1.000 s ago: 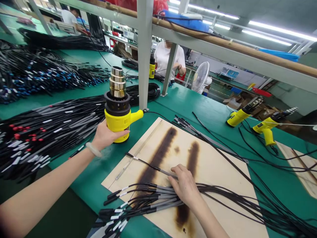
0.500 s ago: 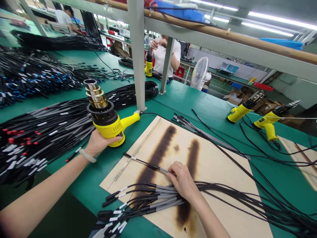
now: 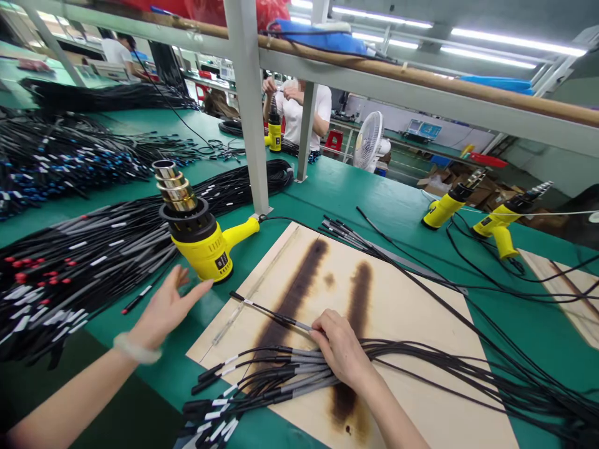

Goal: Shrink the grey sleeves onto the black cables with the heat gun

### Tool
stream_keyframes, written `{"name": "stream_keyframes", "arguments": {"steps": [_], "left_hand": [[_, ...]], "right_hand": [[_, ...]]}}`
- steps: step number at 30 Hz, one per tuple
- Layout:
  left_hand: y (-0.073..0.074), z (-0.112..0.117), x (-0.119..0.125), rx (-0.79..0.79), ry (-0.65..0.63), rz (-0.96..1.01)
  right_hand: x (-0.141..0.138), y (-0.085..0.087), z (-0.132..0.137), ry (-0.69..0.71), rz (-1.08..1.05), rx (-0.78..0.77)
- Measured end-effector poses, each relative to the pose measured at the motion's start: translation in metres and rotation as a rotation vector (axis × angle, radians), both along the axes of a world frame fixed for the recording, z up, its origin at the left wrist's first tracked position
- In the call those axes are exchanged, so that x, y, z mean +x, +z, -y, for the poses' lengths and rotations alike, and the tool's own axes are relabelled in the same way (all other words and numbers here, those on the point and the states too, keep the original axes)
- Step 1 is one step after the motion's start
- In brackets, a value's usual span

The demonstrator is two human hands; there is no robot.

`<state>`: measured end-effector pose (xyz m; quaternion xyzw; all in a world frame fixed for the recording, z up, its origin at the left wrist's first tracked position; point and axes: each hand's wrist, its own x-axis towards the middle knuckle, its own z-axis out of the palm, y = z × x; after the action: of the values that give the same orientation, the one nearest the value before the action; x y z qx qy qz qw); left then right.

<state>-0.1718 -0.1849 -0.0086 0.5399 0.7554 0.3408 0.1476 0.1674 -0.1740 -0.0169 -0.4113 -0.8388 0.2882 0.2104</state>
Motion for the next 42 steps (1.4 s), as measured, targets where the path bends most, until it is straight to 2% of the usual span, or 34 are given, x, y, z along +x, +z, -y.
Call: {"name": "stream_keyframes", "arguments": {"steps": [1,2,3,5,7,10,13,16,20,24,26,28,32,42], "left_hand": [[-0.002,0.013,0.004,-0.041,0.037,-0.022],[-0.004,0.026,0.009,-0.025,0.019,-0.059],[-0.004,0.036,0.015,0.012,-0.05,-0.097],[-0.002,0.047,0.027,0.127,-0.298,-0.208],[0.0,0.043,0.04,0.191,-0.514,-0.323],[0.002,0.019,0.056,0.188,-0.631,-0.479],[0.009,-0.004,0.064,0.118,-0.678,-0.551],[0.023,-0.006,0.065,0.097,-0.721,-0.519],[0.051,0.015,0.066,0.091,-0.741,-0.301],[0.077,0.041,0.076,0.031,-0.644,0.078],[0.086,0.052,0.082,0.034,-0.615,0.192],[0.09,0.061,0.086,0.057,-0.585,0.25],[0.09,0.074,0.093,0.133,-0.54,0.256],[0.102,0.084,0.117,0.311,-0.672,0.163]], "right_hand": [[0.0,0.001,0.0,0.001,-0.002,-0.001],[0.0,0.001,0.001,0.003,-0.005,0.0],[0.0,0.001,0.001,0.009,-0.007,0.0],[0.0,0.002,0.002,0.026,-0.011,-0.004],[0.0,0.003,0.003,0.043,-0.015,-0.015],[-0.001,0.003,0.005,0.046,-0.017,-0.036],[-0.001,0.003,0.007,0.039,-0.033,-0.059],[0.001,0.004,0.009,0.002,-0.082,-0.095],[0.007,0.009,0.01,-0.018,-0.163,-0.144],[0.013,0.02,0.016,-0.019,-0.237,-0.238],[0.016,0.026,0.022,-0.01,-0.263,-0.279],[0.018,0.032,0.028,0.002,-0.273,-0.314],[0.021,0.038,0.038,0.014,-0.279,-0.353],[0.022,0.03,0.046,0.021,-0.333,-0.344]]}}
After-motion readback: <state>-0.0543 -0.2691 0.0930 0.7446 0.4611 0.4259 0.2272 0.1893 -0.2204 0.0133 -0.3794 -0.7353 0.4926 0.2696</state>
